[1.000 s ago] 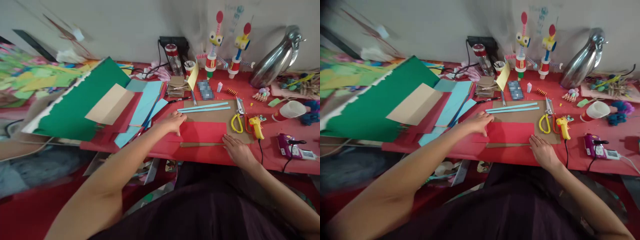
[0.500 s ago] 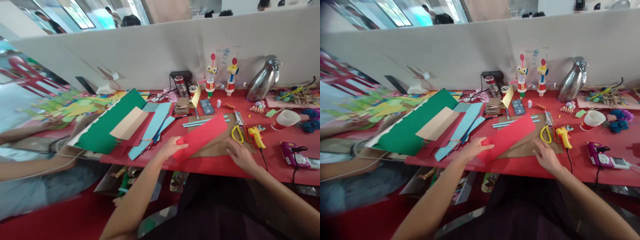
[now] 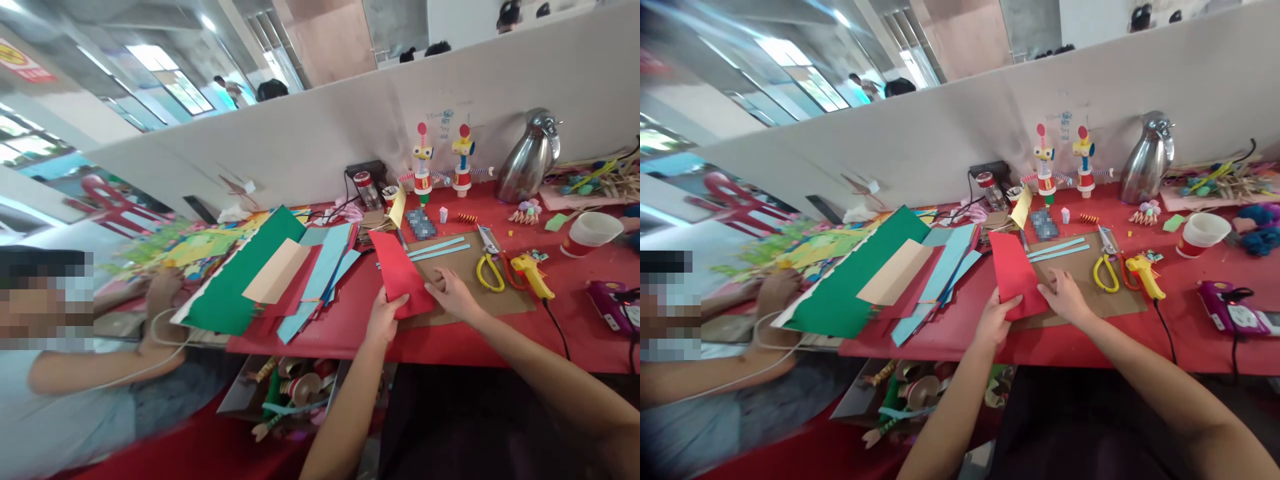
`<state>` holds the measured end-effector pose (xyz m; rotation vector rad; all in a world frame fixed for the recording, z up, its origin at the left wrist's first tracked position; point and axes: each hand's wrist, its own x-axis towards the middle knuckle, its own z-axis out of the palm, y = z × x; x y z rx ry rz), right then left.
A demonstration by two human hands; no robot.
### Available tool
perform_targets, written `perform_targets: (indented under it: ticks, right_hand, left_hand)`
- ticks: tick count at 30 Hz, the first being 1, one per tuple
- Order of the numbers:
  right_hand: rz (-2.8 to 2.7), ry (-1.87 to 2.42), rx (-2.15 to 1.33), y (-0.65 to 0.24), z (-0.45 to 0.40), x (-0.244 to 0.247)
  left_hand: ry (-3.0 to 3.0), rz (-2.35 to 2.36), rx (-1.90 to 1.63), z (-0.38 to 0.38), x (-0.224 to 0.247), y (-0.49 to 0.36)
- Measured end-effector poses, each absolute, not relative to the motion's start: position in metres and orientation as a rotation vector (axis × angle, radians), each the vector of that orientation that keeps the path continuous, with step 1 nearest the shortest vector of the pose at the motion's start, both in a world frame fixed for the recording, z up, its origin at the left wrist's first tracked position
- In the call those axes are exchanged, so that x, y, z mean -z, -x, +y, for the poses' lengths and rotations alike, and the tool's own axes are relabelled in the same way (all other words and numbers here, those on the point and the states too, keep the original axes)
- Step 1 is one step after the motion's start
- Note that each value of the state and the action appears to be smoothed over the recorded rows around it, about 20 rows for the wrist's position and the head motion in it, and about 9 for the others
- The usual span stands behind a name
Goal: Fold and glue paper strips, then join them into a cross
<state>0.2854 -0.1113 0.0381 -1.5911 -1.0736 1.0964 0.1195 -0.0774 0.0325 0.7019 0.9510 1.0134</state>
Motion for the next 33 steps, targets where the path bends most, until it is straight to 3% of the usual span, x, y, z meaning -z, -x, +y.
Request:
perform_targets:
  ticks: [7, 13, 23, 26, 30, 33]
  right_hand:
    - [-1.099, 1.537, -1.280, -0.282, -0.121, -0.049]
    - [-0.986, 1.473, -1.436, -0.288, -0.142, -0.051]
    - [-1.253, 1.592, -1.073, -0.306, -0.113, -0.044]
    - [-1.370, 1.764, -0.806, -0.335, -0.128, -0.051]
    - [-1.828, 2.286, 0.119, -0.376, -0.152, -0.051]
    - [-1.959, 2.480, 0.304, -0.390, -0.157, -0.045]
  left_hand:
    - [-0.550, 0.936, -0.809, -0.084, -0.039, -0.107]
    - [-0.805, 0.912, -0.909, -0.087, -0.048, -0.106]
    - [-0.807, 0.990, -0.909, -0.021, -0.036, -0.135]
    - [-0.806, 1.030, -0.976, 0.003, -0.024, -0.140]
    - [-0.799, 1.044, -1.019, 0.018, -0.017, -0.146]
    - [-0.798, 1.010, -1.040, 0.018, -0.016, -0.145]
